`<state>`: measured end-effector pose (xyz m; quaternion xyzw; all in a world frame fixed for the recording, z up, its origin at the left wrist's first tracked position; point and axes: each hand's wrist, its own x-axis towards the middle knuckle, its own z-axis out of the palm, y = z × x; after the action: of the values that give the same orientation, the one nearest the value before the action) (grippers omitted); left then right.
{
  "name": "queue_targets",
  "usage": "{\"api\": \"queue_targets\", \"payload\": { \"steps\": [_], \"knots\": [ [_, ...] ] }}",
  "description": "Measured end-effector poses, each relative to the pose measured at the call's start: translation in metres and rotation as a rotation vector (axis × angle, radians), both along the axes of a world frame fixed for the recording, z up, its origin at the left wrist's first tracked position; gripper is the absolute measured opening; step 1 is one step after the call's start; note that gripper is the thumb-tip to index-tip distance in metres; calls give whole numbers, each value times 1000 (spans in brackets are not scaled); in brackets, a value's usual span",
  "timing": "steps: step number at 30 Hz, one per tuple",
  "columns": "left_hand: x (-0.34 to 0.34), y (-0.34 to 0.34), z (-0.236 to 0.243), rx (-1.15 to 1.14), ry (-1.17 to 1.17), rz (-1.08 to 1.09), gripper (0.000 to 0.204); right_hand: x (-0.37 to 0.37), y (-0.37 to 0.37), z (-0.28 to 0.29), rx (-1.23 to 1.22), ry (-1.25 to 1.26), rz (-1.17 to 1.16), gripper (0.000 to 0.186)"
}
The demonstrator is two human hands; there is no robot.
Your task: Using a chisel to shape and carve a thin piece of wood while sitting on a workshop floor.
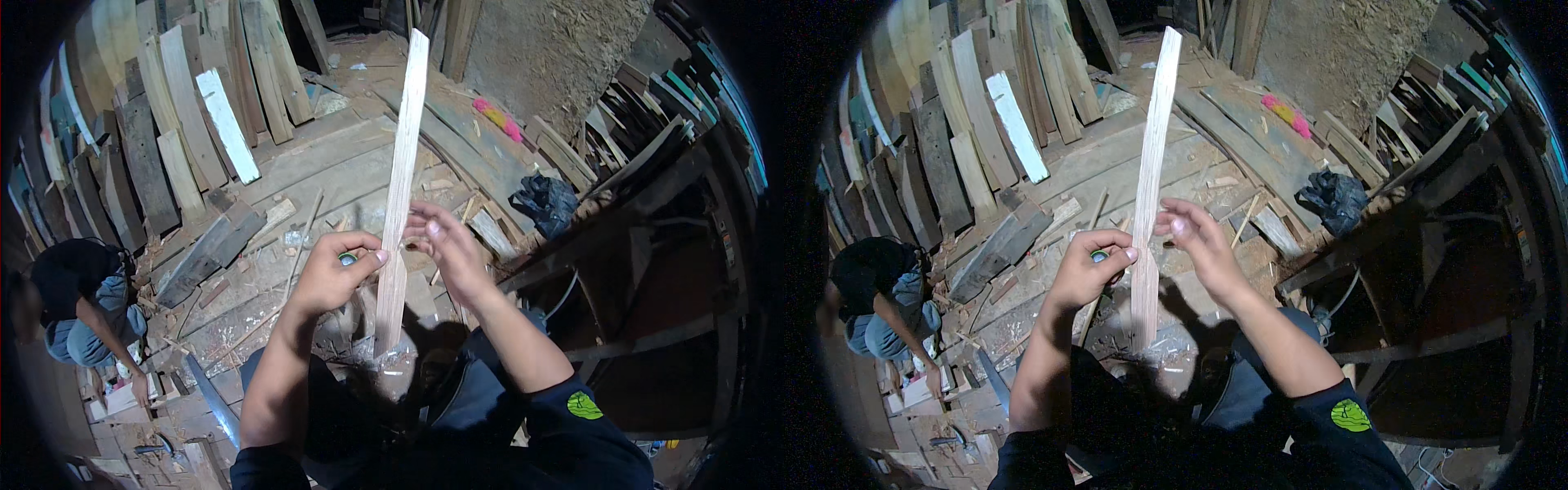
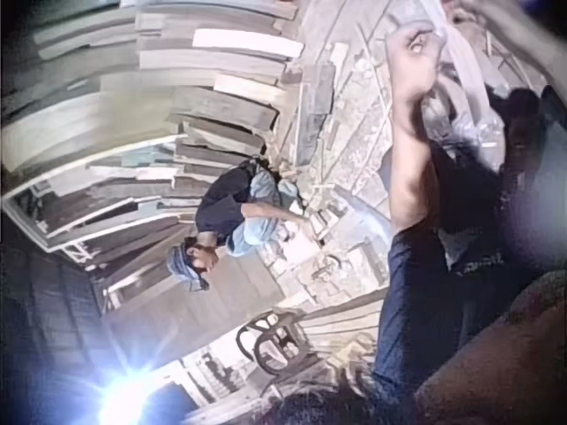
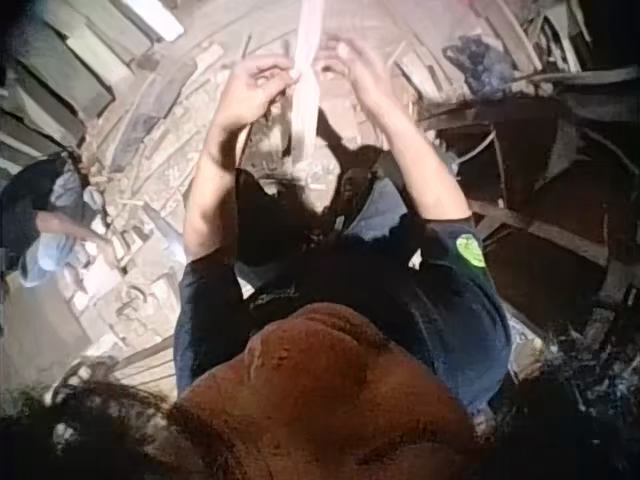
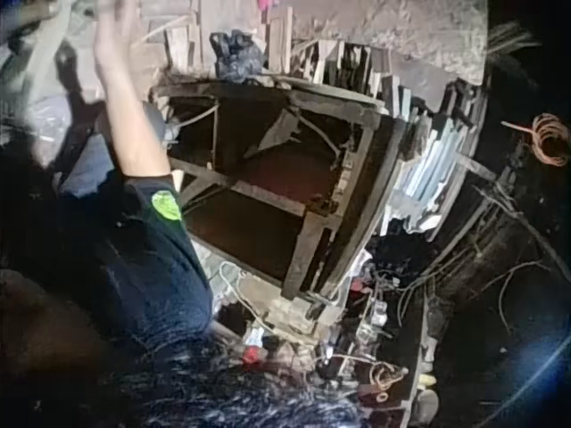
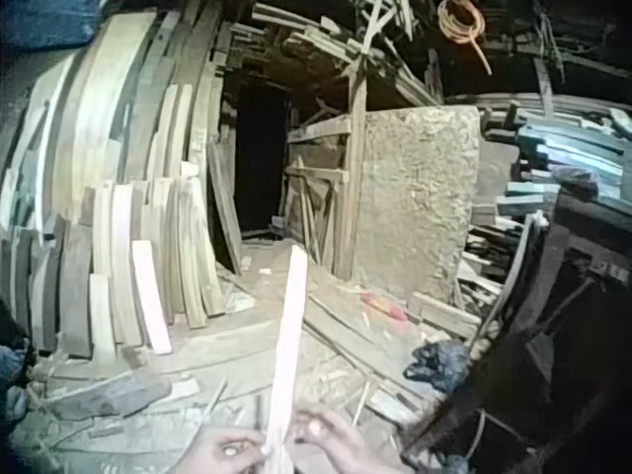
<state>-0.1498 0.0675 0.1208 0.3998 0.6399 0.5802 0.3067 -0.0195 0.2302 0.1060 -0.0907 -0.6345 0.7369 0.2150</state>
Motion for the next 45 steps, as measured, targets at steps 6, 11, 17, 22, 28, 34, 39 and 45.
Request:
{"api": "queue_targets", "payload": {
  "steps": [6, 11, 17, 22, 28, 34, 39, 45],
  "knots": [
    [7, 5, 4, -112, 47, -212, 15, -5, 27, 22, -373, 274, -27, 49],
    [6, 6, 2, -54, 60, -247, 18, 10, 38, 20, -336, 234, -129, 44],
    [7, 4, 0, -35, 42, -253, 19, 11, 32, 22, -364, 270, -134, 49],
    [4, 4, -2, 5, 31, -241, 18, 8, 33, 16, -388, 277, -134, 49],
    [0, 1, -2, 50, 54, -301, 21, 11, 42, 17, -461, 339, -207, 44],
    [-9, -2, -2, -114, 130, -328, 23, 21, 84, 6, -551, 568, -263, 37],
    [-11, -3, -12, -275, 391, -75, 22, 14, 80, 4, -686, 584, -396, 24],
    [-14, -8, 1, -271, 359, 80, 31, 15, 75, 6, -909, 538, -481, 21]
  ]
}}
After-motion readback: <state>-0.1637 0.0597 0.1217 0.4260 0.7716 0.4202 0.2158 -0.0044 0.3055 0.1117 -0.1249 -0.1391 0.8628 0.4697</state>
